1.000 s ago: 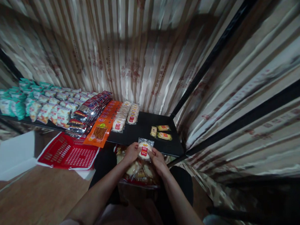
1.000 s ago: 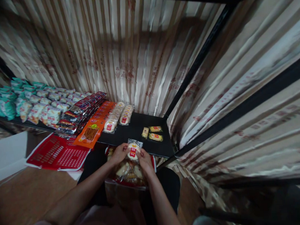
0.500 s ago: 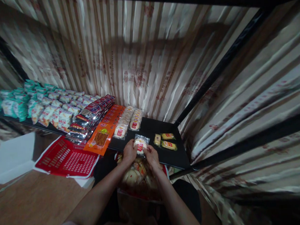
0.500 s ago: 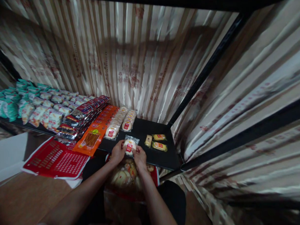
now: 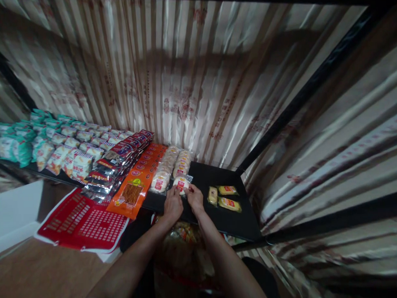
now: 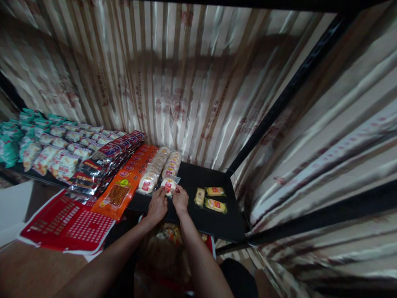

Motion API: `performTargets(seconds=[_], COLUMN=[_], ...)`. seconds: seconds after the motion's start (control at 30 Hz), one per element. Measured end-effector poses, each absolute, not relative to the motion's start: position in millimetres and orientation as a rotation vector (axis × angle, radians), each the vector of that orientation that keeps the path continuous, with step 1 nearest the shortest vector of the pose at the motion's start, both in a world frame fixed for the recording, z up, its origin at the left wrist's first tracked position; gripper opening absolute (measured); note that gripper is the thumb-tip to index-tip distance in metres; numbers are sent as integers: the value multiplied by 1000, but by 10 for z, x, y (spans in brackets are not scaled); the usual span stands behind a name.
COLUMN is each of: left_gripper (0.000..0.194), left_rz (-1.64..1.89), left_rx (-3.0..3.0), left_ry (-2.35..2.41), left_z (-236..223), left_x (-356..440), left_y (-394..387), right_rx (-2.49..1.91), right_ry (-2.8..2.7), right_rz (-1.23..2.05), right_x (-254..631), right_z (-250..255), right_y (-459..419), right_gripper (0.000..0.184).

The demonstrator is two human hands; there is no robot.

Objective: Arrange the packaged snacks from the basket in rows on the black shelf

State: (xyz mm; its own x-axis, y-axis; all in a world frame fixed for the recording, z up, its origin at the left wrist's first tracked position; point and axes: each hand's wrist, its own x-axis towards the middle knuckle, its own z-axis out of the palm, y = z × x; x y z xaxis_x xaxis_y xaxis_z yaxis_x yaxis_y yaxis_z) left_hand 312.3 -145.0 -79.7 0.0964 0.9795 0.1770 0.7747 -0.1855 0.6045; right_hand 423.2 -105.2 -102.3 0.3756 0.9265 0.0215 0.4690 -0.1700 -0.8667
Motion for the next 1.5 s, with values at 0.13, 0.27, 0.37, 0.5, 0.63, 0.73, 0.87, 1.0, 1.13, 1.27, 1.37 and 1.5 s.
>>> performTargets(seconds=[0.13,0.27,0.37,0.5,0.63,0.73,0.87,1.0,1.13,1.27,1.37,1.5], left_gripper=[46,47,47,46,47,46,46,46,48,45,42,38], left_rz=[786,771,759,747,753,775,806,785,800,791,808,827], left_rx=[2060,2071,2094,2117,2110,2100,2092,2099,2090,2108,2106,2089], left_ry=[1721,1732,1746,1753,1752,1728,1711,1710,1686,1684,1672,1633], left_z=[-813,-825,-836,-856,-872,-871,-870,-879,-884,-889,-889,-890], left_x=[3125,3121,3121,3123,3122,3123,3134,3143,3136,3117,3090,3038], left_y=[-1337,-1264,-1234,-1201,-1169,-1142,-1109,-1096,-1105,-1137,-1208,-1425], right_rx=[-1857,-1950,-1978,-1990,-1973,-1952,-1961,-1969,-1961,-1925,-1892,-1771], right_ry=[-1259,-1291,-1285,-1258,-1250,-1243,-1226,-1207,-1203,-1213,-1223,-1207], right_rz=[669,635,611,629,644,652,636,607,598,568,504,480], right_x=[4211,4186,4171,4163,4166,4167,4156,4143,4131,4121,4124,4132], right_z=[-933,-855,-830,-828,-853,-876,-894,-907,-941,-945,-927,-924], right_y=[-967,-893,-832,-787,-763,-731,-697,-688,-690,-762,-919,-1268], right_gripper=[28,25,26,25,24,25,23,26,27,31,34,32])
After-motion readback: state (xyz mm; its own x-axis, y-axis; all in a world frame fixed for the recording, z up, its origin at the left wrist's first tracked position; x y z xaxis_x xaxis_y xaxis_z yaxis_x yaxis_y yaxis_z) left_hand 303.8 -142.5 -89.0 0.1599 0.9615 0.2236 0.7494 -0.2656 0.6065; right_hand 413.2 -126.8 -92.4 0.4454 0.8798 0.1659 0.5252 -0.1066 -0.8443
